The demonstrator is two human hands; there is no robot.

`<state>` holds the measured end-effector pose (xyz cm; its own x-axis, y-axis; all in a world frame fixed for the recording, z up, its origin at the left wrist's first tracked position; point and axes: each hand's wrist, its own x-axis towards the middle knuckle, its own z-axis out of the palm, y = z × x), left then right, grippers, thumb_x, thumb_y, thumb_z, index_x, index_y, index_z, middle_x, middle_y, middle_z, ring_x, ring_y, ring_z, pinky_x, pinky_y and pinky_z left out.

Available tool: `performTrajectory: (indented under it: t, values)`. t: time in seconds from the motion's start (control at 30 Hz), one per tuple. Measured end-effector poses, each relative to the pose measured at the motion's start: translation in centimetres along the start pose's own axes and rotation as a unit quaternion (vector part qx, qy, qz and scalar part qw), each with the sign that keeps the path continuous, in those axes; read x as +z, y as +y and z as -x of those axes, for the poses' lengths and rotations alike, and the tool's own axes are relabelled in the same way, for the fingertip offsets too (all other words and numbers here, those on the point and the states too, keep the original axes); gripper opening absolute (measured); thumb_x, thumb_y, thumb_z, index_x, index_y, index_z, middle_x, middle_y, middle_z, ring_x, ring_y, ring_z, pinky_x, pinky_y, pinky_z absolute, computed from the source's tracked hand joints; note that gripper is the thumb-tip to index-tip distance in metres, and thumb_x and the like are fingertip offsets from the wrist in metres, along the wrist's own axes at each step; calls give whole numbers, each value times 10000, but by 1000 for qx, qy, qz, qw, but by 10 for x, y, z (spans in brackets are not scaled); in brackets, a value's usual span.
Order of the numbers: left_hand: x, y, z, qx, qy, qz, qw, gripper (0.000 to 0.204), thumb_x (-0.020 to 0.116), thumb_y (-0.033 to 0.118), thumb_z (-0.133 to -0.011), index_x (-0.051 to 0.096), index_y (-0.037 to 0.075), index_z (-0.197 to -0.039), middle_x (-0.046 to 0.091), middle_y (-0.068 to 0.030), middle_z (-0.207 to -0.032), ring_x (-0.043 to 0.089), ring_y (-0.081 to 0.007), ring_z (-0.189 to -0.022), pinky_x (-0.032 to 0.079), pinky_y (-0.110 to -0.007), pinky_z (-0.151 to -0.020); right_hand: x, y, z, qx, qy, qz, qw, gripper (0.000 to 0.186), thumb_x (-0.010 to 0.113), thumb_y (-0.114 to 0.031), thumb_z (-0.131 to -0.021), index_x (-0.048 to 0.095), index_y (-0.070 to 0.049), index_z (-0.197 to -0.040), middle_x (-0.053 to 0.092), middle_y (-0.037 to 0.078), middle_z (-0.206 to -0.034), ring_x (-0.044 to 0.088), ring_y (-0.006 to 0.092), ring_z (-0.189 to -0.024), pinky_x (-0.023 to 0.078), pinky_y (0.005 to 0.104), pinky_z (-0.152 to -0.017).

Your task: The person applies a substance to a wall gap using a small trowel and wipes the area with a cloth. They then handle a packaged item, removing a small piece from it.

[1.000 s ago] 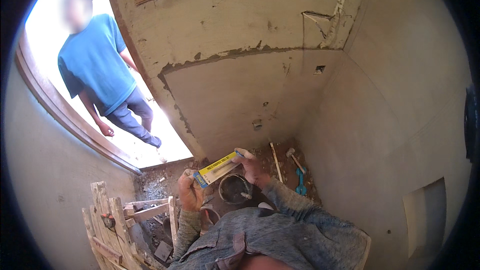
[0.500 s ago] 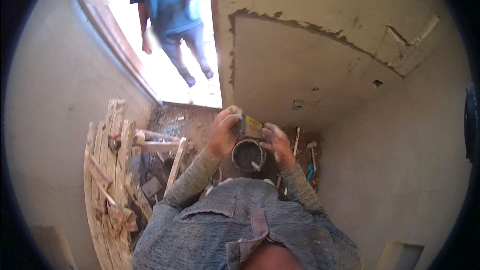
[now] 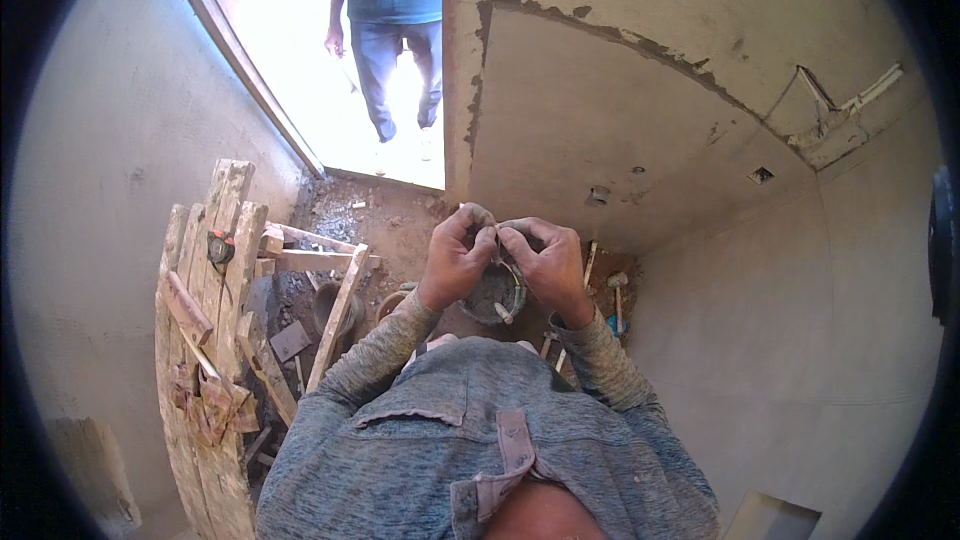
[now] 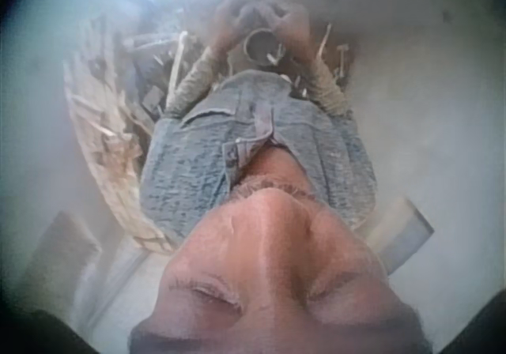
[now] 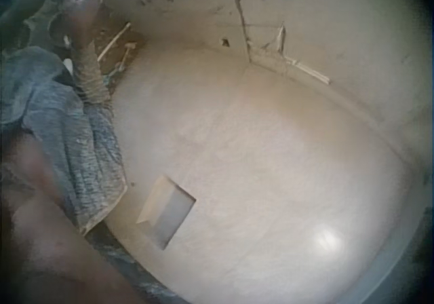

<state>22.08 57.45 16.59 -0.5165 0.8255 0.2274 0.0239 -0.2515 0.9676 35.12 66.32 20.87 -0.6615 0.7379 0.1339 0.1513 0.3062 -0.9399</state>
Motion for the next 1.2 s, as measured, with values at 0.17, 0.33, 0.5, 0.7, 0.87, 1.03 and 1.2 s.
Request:
performTrajectory:
  t: [0.17, 0.33, 0.5, 0.7, 0.87, 1.03, 1.2]
  values:
    - [2, -6, 4, 29, 22, -66, 997, 33, 599, 31, -892, 581, 3, -894, 611, -57, -708, 575, -96, -618, 492, -276, -593, 2, 4, -1, -6, -4, 7, 1000, 192, 685, -156, -888, 752, 13, -948, 752, 132, -824, 711, 142, -740, 557, 302, -686]
    - [10, -9, 5, 78, 56, -142, 985, 58, 616, 50, -853, 586, 2, -866, 613, -103, -703, 589, -134, -622, 498, -318, -601, 7, 12, 1, 8, 39, -13, 999, 171, 680, -145, -877, 738, 14, -898, 740, 130, -782, 701, 130, -719, 553, 294, -653]
    - [15, -22, 9, 81, 67, -79, 991, 132, 613, 118, -892, 604, -4, -843, 613, -98, -708, 587, -133, -665, 491, -331, -622, 5, 18, 3, 35, 60, -51, 996, 153, 689, -146, -870, 723, 3, -875, 728, 126, -785, 699, 155, -705, 552, 311, -652]
    - [22, -7, 7, -47, 6, -100, 994, 221, 570, 172, -985, 625, -1, -859, 632, -36, -756, 568, -108, -711, 469, -292, -647, 2, 27, 12, -59, 110, 63, 990, 110, 714, -143, -844, 704, -33, -843, 706, 138, -864, 705, 253, -754, 558, 354, -698]
    - [28, -10, 10, -9, -2, -141, 990, 203, 581, 183, -987, 625, -4, -923, 621, -82, -754, 560, -142, -708, 466, -321, -654, 2, 30, 17, -20, 125, 45, 991, 132, 710, -138, -847, 688, -8, -845, 693, 157, -797, 695, 231, -707, 549, 360, -663]
    - [33, -16, 15, 37, -14, -149, 988, 166, 556, 153, -987, 621, 1, -999, 600, -109, -771, 567, -188, -719, 478, -341, -689, -10, 40, 20, 35, 155, -5, 987, 168, 667, -150, -898, 663, 15, -870, 668, 102, -728, 623, 161, -638, 515, 332, -609]
    - [39, -30, 15, 38, -9, -105, 994, 162, 538, 109, -960, 639, 3, -1031, 623, -99, -822, 591, -160, -774, 493, -329, -726, -28, 80, 19, 28, 176, -115, 977, 240, 582, -209, -972, 635, 16, -907, 651, 47, -755, 579, 102, -662, 491, 300, -602]
